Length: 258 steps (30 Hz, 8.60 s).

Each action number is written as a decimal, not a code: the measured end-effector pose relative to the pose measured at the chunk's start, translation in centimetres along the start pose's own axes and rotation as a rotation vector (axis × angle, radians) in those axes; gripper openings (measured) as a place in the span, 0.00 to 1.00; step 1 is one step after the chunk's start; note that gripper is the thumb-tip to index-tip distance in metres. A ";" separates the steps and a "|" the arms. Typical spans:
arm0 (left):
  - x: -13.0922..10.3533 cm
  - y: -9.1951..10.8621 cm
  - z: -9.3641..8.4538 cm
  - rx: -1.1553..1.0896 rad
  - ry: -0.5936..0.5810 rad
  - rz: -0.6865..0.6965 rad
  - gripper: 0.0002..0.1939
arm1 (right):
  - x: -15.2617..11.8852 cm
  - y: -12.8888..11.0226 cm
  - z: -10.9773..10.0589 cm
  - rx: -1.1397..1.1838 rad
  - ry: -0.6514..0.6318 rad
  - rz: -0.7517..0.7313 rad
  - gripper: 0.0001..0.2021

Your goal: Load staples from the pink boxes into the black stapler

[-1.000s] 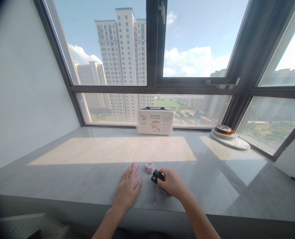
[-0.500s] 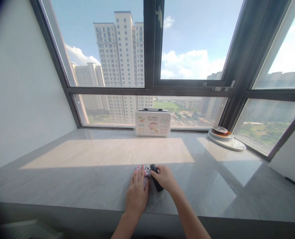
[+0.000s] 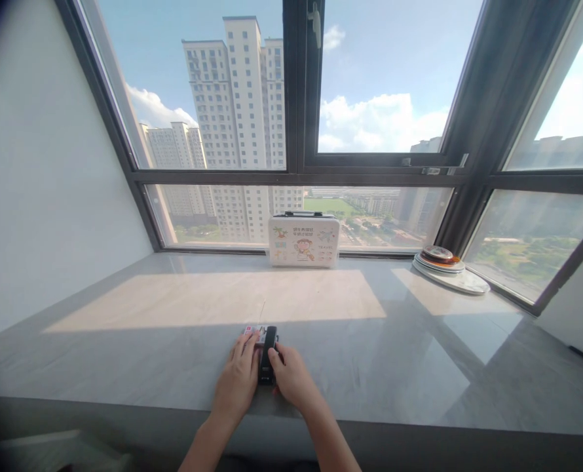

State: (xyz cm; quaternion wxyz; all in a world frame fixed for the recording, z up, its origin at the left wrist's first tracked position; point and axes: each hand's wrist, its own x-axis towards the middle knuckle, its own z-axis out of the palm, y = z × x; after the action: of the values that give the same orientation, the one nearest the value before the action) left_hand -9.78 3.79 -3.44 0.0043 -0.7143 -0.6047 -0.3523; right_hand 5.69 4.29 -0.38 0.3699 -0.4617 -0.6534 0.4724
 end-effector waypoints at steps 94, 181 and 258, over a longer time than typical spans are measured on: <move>1.3 4.4 2.5 0.134 -0.271 0.141 0.29 | -3.8 2.5 -5.3 -1.049 0.285 0.098 0.29; 1.3 4.0 2.0 0.095 -0.270 0.175 0.25 | -3.8 3.3 -5.4 -1.008 0.323 0.057 0.29; 0.0 2.7 -2.4 -0.405 -0.381 0.089 0.19 | -5.7 2.7 -9.4 -0.450 0.251 0.205 0.16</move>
State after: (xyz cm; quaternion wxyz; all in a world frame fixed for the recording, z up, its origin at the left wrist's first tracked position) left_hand -8.62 2.01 -0.51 -0.2368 -0.7798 -0.4800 -0.3249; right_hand 16.72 1.80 -0.60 0.2861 -0.6509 -0.6409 0.2894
